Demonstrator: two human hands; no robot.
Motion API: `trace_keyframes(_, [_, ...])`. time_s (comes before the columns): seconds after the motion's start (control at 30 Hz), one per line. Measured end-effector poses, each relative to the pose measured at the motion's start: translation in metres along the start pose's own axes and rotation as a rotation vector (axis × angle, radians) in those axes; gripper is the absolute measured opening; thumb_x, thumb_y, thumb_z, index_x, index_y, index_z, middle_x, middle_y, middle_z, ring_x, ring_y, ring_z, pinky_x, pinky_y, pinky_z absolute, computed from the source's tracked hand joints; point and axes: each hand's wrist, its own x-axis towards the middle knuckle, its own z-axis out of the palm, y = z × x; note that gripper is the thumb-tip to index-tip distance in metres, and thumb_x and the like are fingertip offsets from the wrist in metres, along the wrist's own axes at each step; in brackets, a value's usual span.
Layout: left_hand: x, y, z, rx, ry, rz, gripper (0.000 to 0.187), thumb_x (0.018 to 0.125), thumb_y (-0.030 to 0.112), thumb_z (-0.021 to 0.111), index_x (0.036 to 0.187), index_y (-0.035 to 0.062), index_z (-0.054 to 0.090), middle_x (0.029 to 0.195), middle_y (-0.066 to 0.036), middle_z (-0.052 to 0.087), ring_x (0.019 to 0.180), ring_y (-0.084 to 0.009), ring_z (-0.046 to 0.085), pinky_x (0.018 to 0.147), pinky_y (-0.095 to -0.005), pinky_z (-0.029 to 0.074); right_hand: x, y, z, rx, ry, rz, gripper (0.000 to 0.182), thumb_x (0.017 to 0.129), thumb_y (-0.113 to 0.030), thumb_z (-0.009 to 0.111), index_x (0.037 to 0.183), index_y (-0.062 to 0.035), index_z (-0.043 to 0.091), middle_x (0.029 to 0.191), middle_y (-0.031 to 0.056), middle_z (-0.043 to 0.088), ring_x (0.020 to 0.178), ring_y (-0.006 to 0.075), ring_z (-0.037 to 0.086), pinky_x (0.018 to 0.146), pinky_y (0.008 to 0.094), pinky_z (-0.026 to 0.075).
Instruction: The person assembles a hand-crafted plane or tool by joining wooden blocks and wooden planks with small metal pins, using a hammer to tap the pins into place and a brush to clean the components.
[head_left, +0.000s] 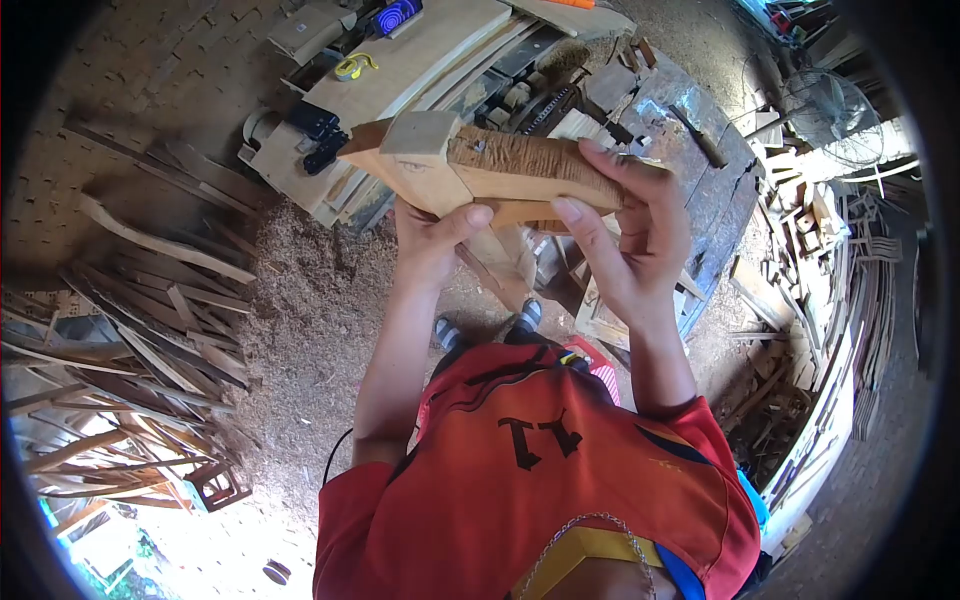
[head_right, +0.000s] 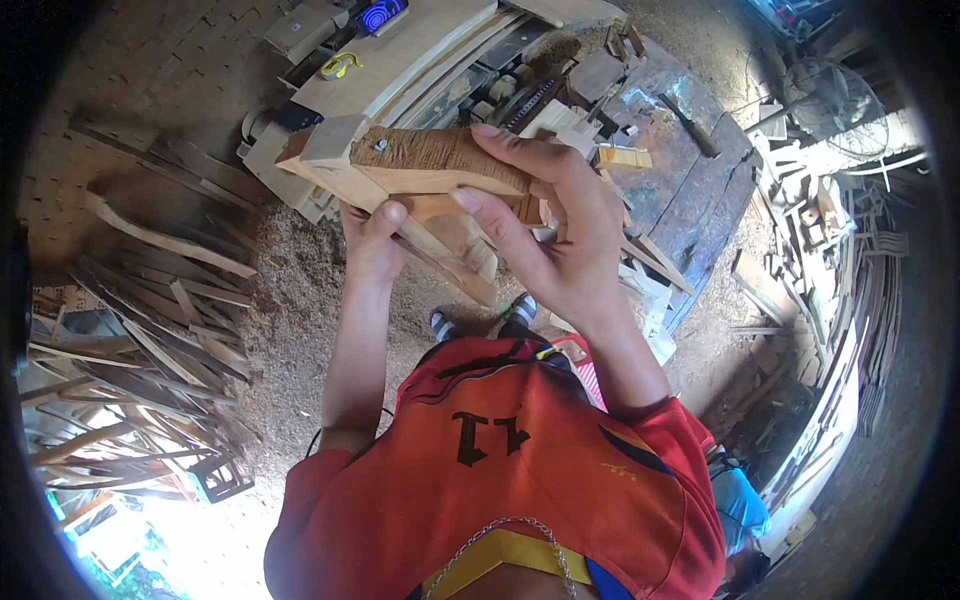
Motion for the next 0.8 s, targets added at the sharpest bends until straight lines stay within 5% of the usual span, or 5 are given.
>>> trace_keyframes(0.27, [-0.002, 0.008, 0.021, 0.073, 0.115, -0.057, 0.056, 0.081, 0.008, 0.088, 0.13, -0.0011, 0.062, 0.119, -0.01, 0.073, 0.106, -0.0159, 0.071, 0.097, -0.0325, 0.056, 0.002, 0.006, 0.001, 0.138, 0.003, 0.078, 0.05, 0.093, 0.0, 0.076, 0.137, 0.0057, 0.053, 0.136, 0.0188, 0.064, 0.118, 0.0236, 0.068, 0.099, 0.0347, 0.058])
trace_keyframes(0.53, [-0.003, 0.016, 0.023, 0.109, 0.121, -0.093, 0.054, 0.082, 0.006, 0.087, 0.131, -0.0011, 0.063, 0.121, -0.01, 0.072, 0.108, -0.0164, 0.07, 0.099, -0.033, 0.055, 0.005, 0.008, -0.001, 0.195, -0.026, 0.207, 0.049, 0.096, -0.001, 0.073, 0.14, 0.0027, 0.053, 0.133, 0.0169, 0.064, 0.116, 0.0204, 0.067, 0.091, 0.0299, 0.059])
trace_keyframes(0.8, [-0.004, 0.017, 0.021, 0.09, 0.138, -0.1, 0.055, 0.082, 0.006, 0.087, 0.131, -0.0021, 0.063, 0.121, -0.011, 0.072, 0.108, -0.017, 0.07, 0.098, -0.0336, 0.055, 0.005, 0.016, 0.006, 0.367, 0.014, 0.238, 0.05, 0.096, 0.001, 0.073, 0.142, 0.0023, 0.052, 0.134, 0.0167, 0.064, 0.12, 0.0209, 0.066, 0.101, 0.0332, 0.055])
